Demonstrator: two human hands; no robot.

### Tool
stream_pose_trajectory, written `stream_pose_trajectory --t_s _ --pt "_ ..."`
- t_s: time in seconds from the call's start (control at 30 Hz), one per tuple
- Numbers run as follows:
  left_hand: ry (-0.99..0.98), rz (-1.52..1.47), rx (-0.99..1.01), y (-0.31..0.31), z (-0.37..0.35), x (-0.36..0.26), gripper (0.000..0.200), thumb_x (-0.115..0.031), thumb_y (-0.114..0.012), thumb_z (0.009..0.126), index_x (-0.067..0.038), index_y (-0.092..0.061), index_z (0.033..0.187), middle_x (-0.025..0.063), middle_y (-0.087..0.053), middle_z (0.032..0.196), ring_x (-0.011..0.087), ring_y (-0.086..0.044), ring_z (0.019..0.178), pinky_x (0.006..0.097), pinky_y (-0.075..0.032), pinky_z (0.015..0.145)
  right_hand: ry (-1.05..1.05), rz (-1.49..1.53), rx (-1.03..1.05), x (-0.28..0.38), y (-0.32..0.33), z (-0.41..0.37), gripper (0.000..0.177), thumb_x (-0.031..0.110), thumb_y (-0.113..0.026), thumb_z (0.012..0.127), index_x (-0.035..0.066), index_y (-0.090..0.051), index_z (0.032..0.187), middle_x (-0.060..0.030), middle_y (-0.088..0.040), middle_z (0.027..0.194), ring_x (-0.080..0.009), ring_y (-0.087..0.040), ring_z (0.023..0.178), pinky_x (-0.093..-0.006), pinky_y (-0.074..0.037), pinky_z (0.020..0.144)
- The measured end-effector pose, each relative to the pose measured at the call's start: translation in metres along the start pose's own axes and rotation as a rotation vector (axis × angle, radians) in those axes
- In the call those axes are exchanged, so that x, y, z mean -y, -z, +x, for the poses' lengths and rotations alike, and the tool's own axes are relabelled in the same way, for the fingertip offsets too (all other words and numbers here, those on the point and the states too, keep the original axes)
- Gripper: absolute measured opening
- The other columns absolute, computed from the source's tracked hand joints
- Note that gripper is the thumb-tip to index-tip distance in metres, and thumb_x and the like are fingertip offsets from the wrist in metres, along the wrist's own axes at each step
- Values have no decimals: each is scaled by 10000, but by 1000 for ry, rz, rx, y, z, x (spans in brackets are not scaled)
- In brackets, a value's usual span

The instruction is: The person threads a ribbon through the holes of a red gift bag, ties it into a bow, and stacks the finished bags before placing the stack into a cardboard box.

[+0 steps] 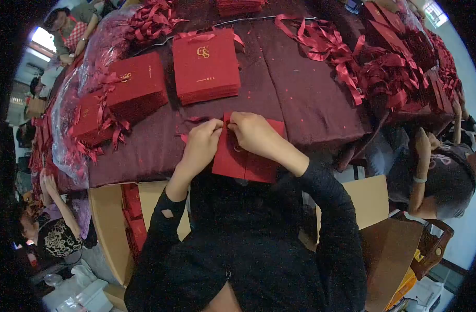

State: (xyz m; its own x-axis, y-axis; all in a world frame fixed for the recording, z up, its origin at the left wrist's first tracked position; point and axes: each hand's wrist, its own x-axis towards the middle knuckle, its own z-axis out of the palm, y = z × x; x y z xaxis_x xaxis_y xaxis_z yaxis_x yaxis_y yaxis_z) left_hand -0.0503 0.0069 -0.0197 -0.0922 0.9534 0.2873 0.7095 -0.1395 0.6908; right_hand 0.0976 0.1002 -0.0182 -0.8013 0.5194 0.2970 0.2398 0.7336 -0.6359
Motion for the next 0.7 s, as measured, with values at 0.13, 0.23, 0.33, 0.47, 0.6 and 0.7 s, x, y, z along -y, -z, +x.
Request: stream_pose_trajectory --t_s 0.13,0.23,0.33,0.47,0.6,0.7 --pt "-71 91 22 2 2 0 83 -3 -499 780 20 -489 859 200 -565 805 365 -579 761 427 -458 654 -147 143 136 1 16 5 109 72 -585 805 -12 -523 837 -182 -585 778 -301 -585 714 -358 -452 629" --pt "-153 305 93 9 3 5 130 9 -512 723 8 -479 849 185 -538 818 339 -564 778 399 -473 657 -195 329 165 -3 17 9 117 50 -625 787 -8 -533 830 -146 -603 783 -206 -597 713 -307 -453 647" --pt "-180 514 101 22 5 5 204 47 -493 688 -1 -497 886 153 -525 809 326 -528 789 392 -451 686 -236 560 157 -10 14 8 140 36 -651 762 -12 -560 857 -132 -606 786 -187 -602 734 -291 -458 655" --pt "-166 568 -34 51 3 23 146 32 -517 723 -15 -507 861 130 -513 786 298 -519 760 374 -445 659 -105 499 5 -19 5 1 203 41 -662 749 -8 -605 937 -145 -601 837 -238 -608 771 -300 -466 672" --pt "-191 752 -188 69 9 39 72 -54 -531 775 -43 -506 841 102 -486 751 255 -495 702 346 -428 615 -27 296 -19 -11 6 -2 226 71 -654 760 5 -616 973 -150 -583 847 -303 -589 768 -331 -466 672" --pt "-91 717 -222 64 7 44 126 -47 -533 782 -35 -531 908 106 -510 790 270 -506 737 373 -421 666 -36 293 -34 -12 5 -2 228 84 -648 766 11 -619 980 -148 -577 847 -310 -586 771 -341 -464 659"
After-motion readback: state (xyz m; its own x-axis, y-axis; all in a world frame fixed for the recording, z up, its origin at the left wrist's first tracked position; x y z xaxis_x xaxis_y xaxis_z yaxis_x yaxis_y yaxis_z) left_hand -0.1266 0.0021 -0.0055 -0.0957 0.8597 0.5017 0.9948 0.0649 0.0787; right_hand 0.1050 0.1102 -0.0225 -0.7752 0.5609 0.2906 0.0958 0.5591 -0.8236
